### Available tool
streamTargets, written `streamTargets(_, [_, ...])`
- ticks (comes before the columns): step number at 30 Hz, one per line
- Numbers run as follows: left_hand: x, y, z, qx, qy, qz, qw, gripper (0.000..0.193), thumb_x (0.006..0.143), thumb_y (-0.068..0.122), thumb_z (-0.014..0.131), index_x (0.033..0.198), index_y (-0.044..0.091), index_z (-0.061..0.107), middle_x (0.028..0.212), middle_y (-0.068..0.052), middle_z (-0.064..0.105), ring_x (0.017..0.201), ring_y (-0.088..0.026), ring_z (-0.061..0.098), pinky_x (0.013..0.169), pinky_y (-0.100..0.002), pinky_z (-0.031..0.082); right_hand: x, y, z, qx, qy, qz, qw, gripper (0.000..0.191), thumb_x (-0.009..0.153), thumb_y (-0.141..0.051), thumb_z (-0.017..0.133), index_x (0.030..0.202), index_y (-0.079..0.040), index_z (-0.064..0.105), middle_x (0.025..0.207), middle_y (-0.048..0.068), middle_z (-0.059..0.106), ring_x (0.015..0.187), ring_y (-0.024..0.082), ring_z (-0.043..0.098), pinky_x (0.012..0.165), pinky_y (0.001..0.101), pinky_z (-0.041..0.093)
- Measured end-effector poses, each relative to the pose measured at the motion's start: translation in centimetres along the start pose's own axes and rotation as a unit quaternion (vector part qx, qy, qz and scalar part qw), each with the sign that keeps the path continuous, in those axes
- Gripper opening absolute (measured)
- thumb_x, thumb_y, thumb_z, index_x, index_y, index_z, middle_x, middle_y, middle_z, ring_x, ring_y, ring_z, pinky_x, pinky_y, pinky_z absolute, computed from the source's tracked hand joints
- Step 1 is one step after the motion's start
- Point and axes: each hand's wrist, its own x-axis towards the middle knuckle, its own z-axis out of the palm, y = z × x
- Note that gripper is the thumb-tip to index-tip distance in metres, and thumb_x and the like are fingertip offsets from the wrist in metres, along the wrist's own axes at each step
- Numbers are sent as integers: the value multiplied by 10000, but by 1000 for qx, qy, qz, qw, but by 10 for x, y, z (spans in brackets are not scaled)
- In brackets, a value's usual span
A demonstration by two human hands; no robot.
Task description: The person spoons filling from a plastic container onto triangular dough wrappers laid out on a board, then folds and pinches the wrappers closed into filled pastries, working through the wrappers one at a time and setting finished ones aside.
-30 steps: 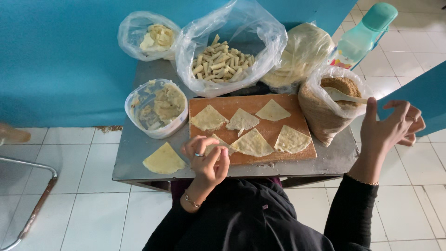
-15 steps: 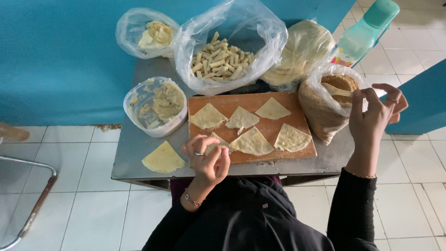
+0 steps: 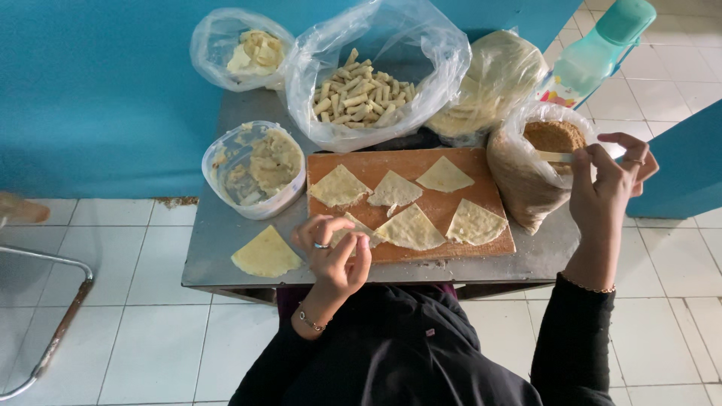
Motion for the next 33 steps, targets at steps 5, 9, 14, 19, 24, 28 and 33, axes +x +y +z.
streamTargets(5, [-2,-3,1,0,3,-8,1000,107,869,143,703,776,99,672,1050,-20,650,1129,-276,514,1032,-461,280,0,-11,0,3,-26,-9,1000,203,1083,-232,673,961,-85,745,1457,37,537,1396,324,285,1177,554,245])
streamTargets(9, [-3,-3,3,-1,5,-8,1000,102,870,145,701,783,96,682,1062,-24,652,1135,-281,506,1028,-460,282,7,-9,3,99,-28,57,993,197,1038,-217,642,924,-88,739,1402,34,567,1340,306,326,1151,449,330])
streamTargets(14, [-4,-3,3,-2,4,-11,1000,98,866,141,697,782,90,692,1059,-22,657,1132,-279,504,1025,-467,269,12,10,9,97,-1,166,981,210,1027,-230,665,923,-71,756,1287,42,599,1226,282,336,1061,436,331])
streamTargets(19, [0,-2,2,1,-2,-16,1000,103,871,151,698,782,100,695,1061,-31,655,1138,-274,506,1016,-460,269,10,38,5,141,63,144,977,196,1056,-136,644,927,-14,729,1243,66,561,1164,211,438,909,361,456])
streamTargets(24, [6,3,-1,3,-28,-20,999,109,884,153,707,790,99,697,1065,-24,660,1166,-285,497,1042,-471,274,11,47,-2,238,109,132,956,161,1089,-30,576,1017,64,685,1253,73,510,1025,126,539,839,277,513])
streamTargets(28, [12,4,-4,-6,-49,-40,998,81,880,156,708,816,108,717,1072,-30,653,1161,-290,487,1048,-466,279,-1,28,-14,336,97,126,929,172,1142,-27,565,1035,79,648,1277,80,512,1015,125,546,877,273,496])
streamTargets(33, [18,6,-6,-10,-100,-53,994,65,889,150,708,920,136,763,1129,-30,640,1218,-309,485,1070,-474,292,-34,-24,-10,351,6,144,925,143,1091,-55,552,1052,37,654,1275,76,510,1028,119,533,884,254,498])
